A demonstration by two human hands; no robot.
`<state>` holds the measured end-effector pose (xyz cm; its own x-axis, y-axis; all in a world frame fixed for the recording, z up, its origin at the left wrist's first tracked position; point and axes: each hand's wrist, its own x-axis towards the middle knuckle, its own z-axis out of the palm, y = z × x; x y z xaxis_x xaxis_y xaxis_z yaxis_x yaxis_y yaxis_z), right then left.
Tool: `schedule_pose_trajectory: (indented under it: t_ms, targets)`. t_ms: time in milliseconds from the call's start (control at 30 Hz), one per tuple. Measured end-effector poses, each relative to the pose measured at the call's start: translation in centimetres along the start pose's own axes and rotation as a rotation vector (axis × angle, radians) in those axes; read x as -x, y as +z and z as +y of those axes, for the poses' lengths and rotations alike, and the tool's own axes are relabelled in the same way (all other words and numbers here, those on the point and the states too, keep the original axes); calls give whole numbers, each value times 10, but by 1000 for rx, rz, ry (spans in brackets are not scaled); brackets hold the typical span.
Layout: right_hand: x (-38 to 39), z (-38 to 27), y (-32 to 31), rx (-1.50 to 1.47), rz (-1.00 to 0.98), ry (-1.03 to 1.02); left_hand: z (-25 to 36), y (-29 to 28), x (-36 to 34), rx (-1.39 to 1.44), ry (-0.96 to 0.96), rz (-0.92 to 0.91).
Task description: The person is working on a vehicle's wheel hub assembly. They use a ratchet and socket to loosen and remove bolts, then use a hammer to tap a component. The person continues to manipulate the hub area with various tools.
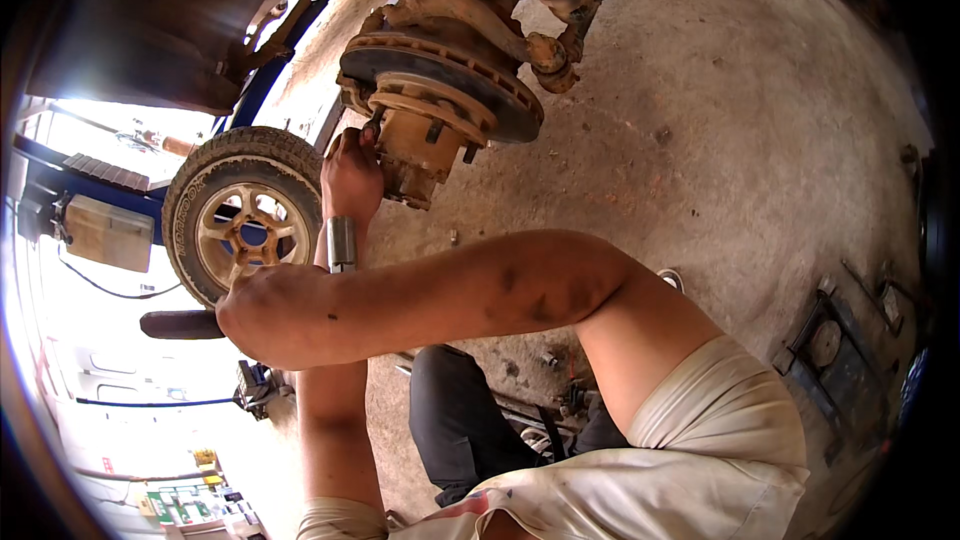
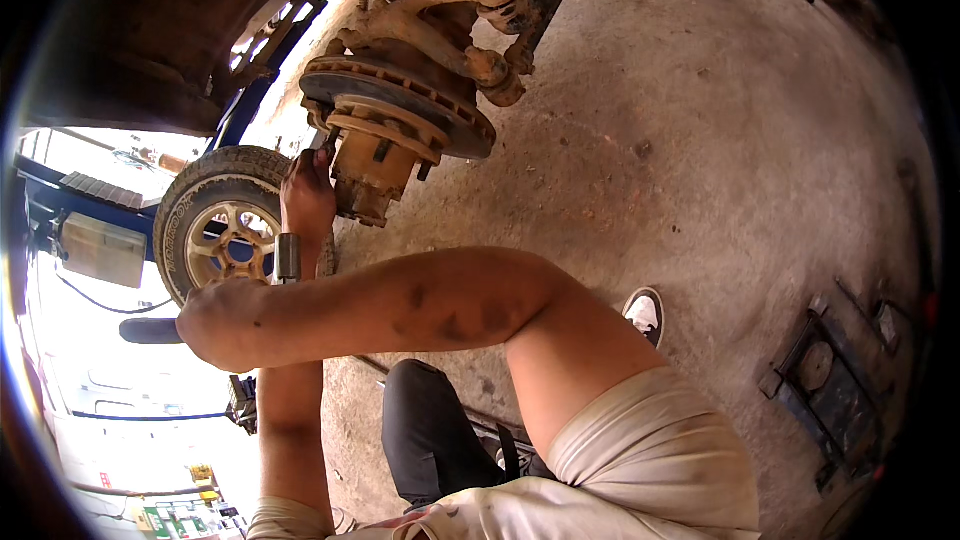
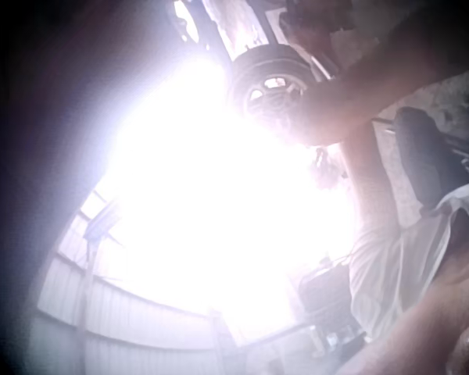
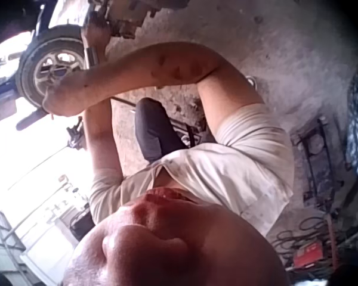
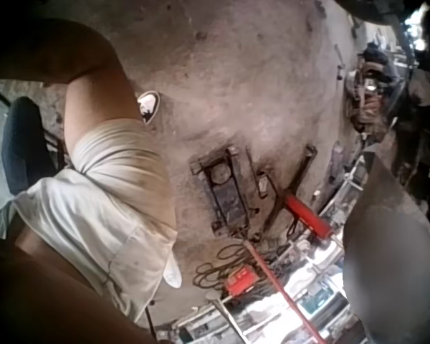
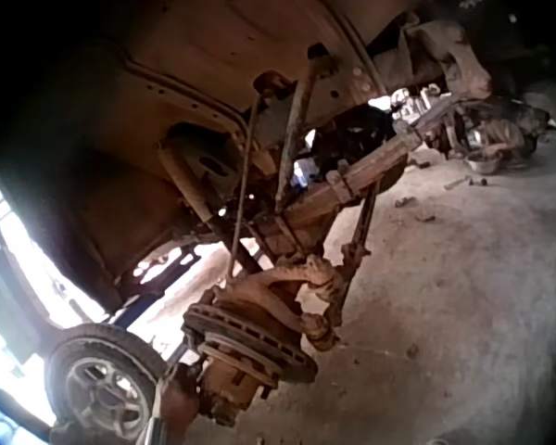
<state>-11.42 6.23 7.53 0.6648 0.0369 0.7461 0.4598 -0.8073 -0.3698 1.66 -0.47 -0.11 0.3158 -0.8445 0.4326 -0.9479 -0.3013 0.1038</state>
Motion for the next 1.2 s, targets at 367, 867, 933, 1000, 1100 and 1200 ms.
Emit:
schedule_pose_trajectory:
  t_ms: [367,867,933,1000,1100,1200]
  targets:
    - [-2,-6,4,-53,-90,221,9,2,1,159,-141,-30]
    - [2,-7,-24,-51,-306,267,-14,4,-3,170,-39,-50]
    - [3,-8,-25,-49,-315,263,-15,4,-3,172,-40,-44]
    - [5,-9,-25,-46,-320,265,-16,4,-4,164,-26,-52]
    - [6,-10,-25,-45,-328,260,-15,2,-5,113,-3,-76]
    - [8,-9,-26,-41,-333,262,-8,-2,-6,20,-30,-90]
